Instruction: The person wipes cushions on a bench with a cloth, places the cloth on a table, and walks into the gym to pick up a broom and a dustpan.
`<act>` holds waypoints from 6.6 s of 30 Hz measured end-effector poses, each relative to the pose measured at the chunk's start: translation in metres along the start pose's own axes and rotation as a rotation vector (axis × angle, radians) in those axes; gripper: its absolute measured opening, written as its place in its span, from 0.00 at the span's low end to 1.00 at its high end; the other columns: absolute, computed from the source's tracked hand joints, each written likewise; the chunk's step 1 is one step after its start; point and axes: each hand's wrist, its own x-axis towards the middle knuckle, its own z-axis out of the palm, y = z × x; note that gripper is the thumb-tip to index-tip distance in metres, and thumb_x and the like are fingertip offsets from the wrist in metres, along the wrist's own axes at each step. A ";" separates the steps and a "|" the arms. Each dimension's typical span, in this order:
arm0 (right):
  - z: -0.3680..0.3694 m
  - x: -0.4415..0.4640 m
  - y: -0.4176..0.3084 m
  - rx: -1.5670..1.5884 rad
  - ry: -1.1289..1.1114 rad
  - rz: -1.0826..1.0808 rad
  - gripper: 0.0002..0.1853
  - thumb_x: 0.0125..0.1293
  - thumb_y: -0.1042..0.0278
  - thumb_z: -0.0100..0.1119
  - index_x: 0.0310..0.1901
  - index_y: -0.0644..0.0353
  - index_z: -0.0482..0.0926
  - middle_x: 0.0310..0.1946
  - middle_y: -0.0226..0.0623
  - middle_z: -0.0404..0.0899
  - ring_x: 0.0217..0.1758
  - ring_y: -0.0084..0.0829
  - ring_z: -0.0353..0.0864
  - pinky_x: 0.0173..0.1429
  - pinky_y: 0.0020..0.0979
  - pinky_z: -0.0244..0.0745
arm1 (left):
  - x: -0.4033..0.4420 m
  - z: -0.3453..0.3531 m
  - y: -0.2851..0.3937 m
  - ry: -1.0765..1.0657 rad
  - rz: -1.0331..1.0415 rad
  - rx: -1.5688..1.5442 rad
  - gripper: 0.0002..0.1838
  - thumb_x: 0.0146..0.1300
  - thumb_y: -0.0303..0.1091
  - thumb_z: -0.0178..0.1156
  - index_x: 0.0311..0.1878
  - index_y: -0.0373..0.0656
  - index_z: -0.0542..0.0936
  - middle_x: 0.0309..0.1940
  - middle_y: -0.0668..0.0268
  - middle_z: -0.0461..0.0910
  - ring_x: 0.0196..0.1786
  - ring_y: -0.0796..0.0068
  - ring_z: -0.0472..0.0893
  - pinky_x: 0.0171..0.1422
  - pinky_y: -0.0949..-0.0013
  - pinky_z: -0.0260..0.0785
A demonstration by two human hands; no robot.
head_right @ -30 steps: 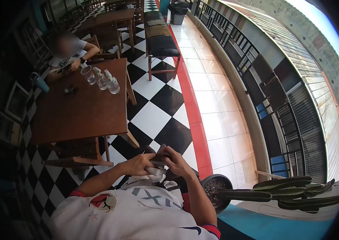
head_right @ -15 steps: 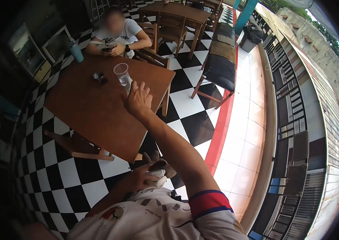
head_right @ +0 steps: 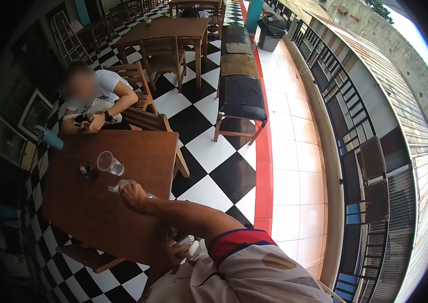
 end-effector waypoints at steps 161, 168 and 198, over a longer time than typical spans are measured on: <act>-0.562 0.841 1.620 1.419 -1.230 -0.336 0.20 0.72 0.70 0.50 0.64 0.61 0.68 0.52 0.38 0.79 0.51 0.33 0.81 0.52 0.31 0.78 | 1.852 -0.287 0.083 1.037 -0.844 0.062 0.25 0.41 0.22 0.72 0.48 0.45 0.86 0.57 0.56 0.74 0.58 0.56 0.78 0.59 0.60 0.75; -0.571 0.846 1.724 1.758 -0.420 0.552 0.17 0.73 0.71 0.43 0.62 0.61 0.69 0.56 0.40 0.75 0.61 0.37 0.76 0.63 0.35 0.74 | 1.880 -0.311 0.045 1.028 -0.786 -0.143 0.18 0.48 0.22 0.68 0.47 0.40 0.86 0.65 0.56 0.72 0.58 0.57 0.79 0.58 0.63 0.76; -0.639 0.774 1.912 1.375 0.088 0.626 0.07 0.69 0.72 0.47 0.45 0.63 0.71 0.38 0.38 0.77 0.44 0.26 0.76 0.46 0.28 0.71 | 1.885 -0.434 -0.170 1.391 -1.055 0.904 0.20 0.62 0.41 0.62 0.48 0.34 0.83 0.67 0.52 0.68 0.69 0.52 0.67 0.69 0.55 0.63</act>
